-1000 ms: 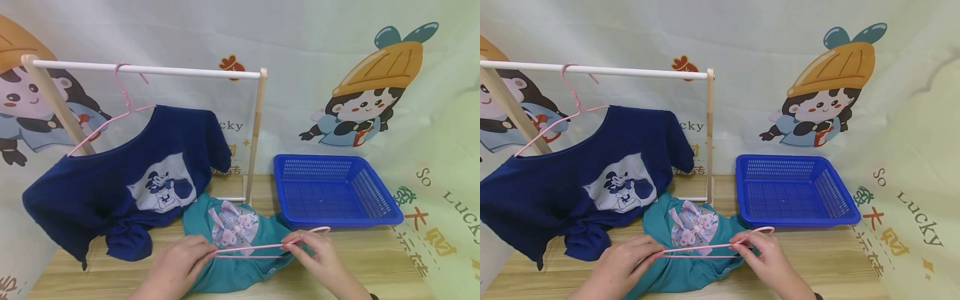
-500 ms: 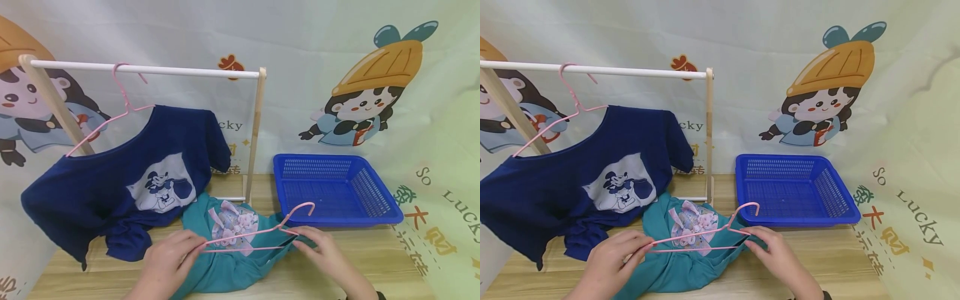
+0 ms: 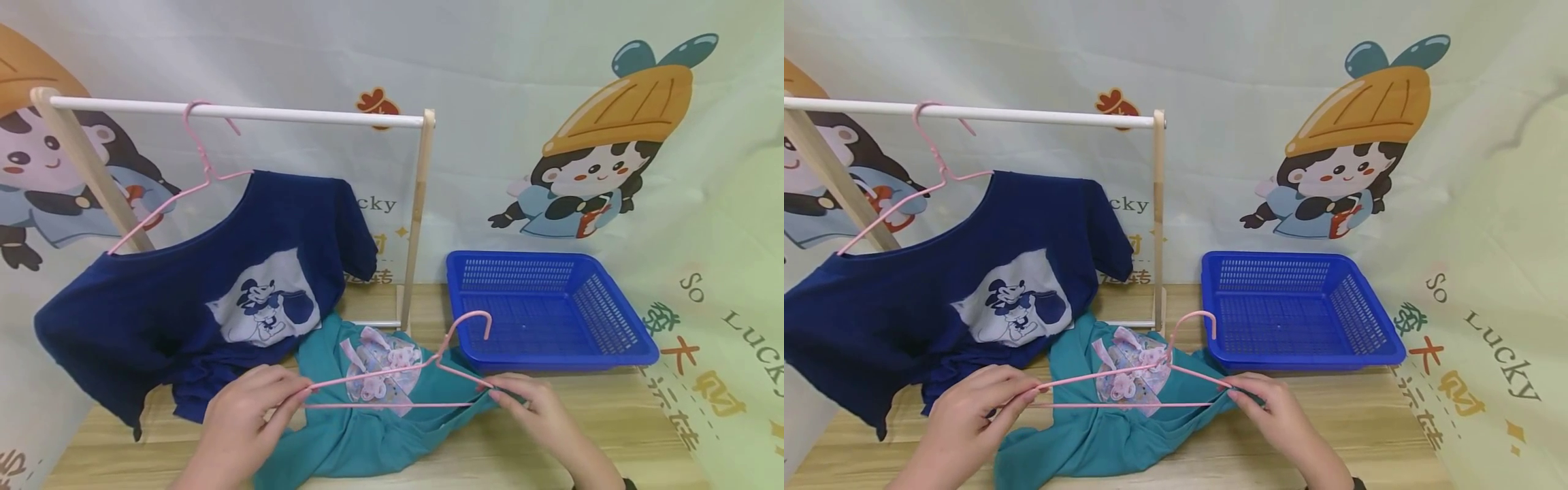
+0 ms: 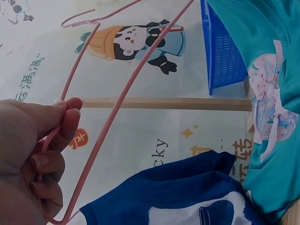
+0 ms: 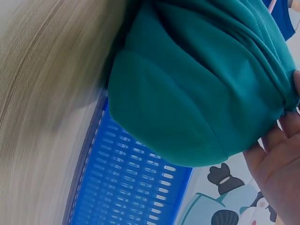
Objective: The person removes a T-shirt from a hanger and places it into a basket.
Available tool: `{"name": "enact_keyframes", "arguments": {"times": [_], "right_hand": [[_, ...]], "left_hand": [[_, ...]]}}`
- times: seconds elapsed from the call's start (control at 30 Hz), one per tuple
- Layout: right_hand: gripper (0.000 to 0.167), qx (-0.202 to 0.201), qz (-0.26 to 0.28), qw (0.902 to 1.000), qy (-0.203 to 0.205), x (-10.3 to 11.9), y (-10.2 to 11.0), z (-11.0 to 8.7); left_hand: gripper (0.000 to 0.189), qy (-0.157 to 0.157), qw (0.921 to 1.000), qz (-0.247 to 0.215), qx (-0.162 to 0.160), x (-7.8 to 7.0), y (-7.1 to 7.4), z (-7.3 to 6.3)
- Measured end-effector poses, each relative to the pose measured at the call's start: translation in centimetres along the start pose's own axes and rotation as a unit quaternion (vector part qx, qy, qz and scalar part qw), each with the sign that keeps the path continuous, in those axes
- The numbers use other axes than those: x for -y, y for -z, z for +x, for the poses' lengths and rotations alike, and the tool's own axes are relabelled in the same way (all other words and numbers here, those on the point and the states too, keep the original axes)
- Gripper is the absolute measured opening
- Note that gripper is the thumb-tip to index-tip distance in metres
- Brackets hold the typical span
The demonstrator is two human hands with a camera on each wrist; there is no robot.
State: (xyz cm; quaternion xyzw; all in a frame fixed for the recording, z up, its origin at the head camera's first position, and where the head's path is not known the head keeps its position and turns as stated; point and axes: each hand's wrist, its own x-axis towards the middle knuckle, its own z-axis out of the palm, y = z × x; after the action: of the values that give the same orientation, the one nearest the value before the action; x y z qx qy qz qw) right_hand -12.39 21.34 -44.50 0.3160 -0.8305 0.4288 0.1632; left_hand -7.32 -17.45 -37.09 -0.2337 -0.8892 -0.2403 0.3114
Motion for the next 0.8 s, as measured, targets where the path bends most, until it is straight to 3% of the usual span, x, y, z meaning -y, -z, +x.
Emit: {"name": "enact_keyframes", "arguments": {"times": [0.2,0.5,0.8], "right_hand": [[0.029,-0.017,0.002,0.9998,0.007,-0.1,0.2,0.0],[0.035,-0.041,0.014,0.999,0.007,-0.8,0.9,-0.4],[0.035,-0.063,0.026,0.9977,0.003,-0.3,0.8,-0.1]], "left_hand": [[0.023,-0.003,0.9999,-0.01,-0.006,0.5,0.8,0.0],[0.021,0.023,0.9993,-0.027,-0.011,2.1,2.5,-0.5],[0.028,0.014,0.9991,-0.027,-0.029,2.6,3.2,-0.7]]}}
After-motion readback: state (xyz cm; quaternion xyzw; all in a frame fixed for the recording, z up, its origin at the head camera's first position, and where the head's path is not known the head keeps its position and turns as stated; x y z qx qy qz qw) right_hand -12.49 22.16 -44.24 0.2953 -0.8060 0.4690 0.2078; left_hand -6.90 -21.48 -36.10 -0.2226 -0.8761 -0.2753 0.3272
